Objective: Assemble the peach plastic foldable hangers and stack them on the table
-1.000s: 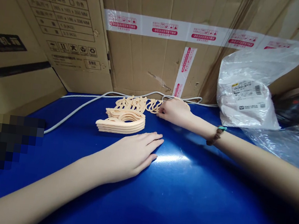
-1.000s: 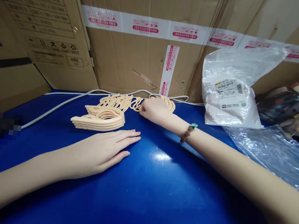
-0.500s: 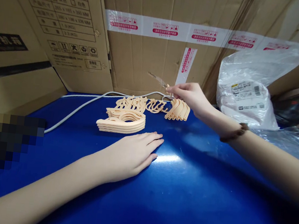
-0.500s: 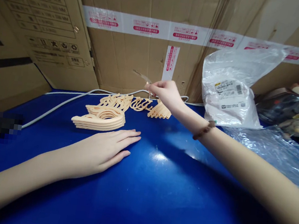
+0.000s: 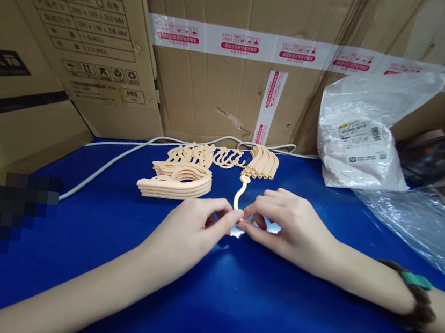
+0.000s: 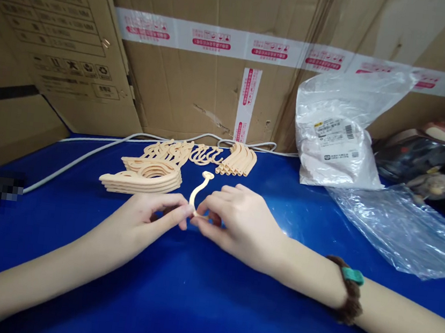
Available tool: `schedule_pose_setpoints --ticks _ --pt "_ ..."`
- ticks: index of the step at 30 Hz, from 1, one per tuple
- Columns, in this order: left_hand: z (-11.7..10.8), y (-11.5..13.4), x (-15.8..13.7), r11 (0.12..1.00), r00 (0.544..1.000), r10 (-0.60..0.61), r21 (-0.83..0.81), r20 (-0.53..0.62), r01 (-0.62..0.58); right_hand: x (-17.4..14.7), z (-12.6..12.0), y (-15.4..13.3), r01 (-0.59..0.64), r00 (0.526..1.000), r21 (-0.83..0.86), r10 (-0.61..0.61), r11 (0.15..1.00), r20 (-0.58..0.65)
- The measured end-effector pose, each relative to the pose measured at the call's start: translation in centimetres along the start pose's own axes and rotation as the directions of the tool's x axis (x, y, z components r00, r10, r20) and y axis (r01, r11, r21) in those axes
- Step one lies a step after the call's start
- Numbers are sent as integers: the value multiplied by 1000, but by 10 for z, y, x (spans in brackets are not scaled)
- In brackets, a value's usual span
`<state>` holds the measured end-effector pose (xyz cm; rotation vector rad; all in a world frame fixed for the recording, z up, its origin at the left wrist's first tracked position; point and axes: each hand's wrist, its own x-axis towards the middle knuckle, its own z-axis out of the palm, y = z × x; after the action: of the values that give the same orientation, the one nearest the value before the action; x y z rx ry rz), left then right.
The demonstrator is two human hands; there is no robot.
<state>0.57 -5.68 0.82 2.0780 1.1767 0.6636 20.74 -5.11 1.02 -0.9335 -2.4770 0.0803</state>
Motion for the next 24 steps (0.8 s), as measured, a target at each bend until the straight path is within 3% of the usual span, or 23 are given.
schedule_pose_setpoints --ticks 3,9,11,13,17,21,24 --pt "1 0 0 997 999 -38 -61 19 39 -1 -1 -4 113 994 -74 -113 991 5" --pt "1 -2 3 990 997 -66 -120 32 70 -1 -4 0 142 990 -83 -140 986 29" --pt "-1 -3 3 994 998 -58 -96 5 59 1 -8 9 74 997 -102 -76 992 -14" --pt "-4 -3 3 997 999 -38 -66 -26 36 4 -13 24 -71 994 -179 54 981 -97" --pt "-8 -2 2 997 999 -27 -76 -41 24 7 -18 67 -284 959 -444 253 850 -129" --pt "-9 -6 2 994 1000 1 -111 -12 -2 5 -9 97 -277 949 -523 316 806 -16" --pt "-8 -11 3 990 1000 8 -141 20 -5 4 -5 99 -249 952 -528 306 812 21"
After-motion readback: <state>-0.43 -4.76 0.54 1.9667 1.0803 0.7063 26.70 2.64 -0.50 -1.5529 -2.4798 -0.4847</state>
